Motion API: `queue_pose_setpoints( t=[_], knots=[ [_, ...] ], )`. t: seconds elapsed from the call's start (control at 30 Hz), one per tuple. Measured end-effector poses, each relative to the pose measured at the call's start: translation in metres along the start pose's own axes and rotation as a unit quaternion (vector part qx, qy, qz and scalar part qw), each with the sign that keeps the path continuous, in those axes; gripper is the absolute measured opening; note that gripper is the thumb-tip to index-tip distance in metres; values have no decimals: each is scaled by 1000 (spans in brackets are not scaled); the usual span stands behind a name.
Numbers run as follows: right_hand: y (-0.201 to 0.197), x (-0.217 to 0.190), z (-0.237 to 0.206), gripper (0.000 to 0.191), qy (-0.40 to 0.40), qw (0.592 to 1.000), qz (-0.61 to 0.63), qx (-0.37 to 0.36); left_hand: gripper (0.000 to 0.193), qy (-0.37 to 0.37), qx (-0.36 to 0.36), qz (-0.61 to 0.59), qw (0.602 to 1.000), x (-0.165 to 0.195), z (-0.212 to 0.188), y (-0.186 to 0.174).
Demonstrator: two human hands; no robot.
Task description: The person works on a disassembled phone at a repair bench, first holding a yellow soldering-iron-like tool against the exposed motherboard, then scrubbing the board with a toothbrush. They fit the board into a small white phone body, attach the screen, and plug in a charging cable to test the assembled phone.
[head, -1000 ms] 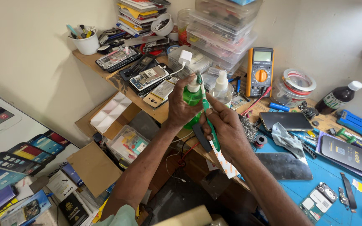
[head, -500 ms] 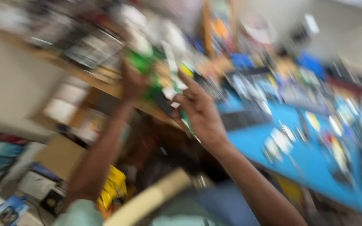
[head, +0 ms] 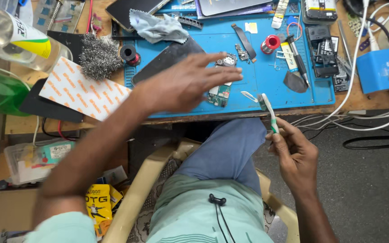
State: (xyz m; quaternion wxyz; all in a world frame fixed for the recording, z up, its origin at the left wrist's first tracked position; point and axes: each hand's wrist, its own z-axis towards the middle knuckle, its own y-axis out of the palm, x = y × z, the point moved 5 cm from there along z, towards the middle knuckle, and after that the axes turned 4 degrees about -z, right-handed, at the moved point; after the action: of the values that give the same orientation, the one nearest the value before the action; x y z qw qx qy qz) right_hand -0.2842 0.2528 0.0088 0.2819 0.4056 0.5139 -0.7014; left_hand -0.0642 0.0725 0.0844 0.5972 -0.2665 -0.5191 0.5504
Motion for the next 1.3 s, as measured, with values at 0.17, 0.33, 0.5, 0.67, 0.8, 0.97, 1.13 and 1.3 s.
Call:
queue_pose_setpoints(
  t=[0.17, 0.33, 0.5, 0.67, 0.8, 0.97, 1.13, 1.3],
  knots=[
    [6, 14, -11, 35, 12, 1000, 20, -17, 75, 45, -186, 83, 978, -28, 46, 15],
    [12, 10, -8, 35, 3, 999, 47, -3, 50, 75, -211, 89, 971, -44, 52, 19],
    [-1, 6, -4, 35, -11, 1000, 13, 3, 41, 164, -89, 161, 969, -48, 42, 32],
    [-17, 2, 2, 36, -17, 1000, -4, 15, 55, 188, -96, 158, 965, -30, 52, 34],
    [-33, -9, 0, 36, -41, 996, -60, 56, 50, 77, -193, 172, 963, -3, 37, 30],
    [-29, -17, 1, 37, -92, 975, -199, 12, 45, 25, -90, 135, 986, 19, -8, 25],
    [-21, -16, 19, 37, -124, 960, -249, -20, 47, -20, -51, 75, 996, 14, -15, 28],
    [-21, -28, 25, 34, -179, 941, -287, -15, 51, -31, -52, 70, 996, 17, -16, 27]
  ],
)
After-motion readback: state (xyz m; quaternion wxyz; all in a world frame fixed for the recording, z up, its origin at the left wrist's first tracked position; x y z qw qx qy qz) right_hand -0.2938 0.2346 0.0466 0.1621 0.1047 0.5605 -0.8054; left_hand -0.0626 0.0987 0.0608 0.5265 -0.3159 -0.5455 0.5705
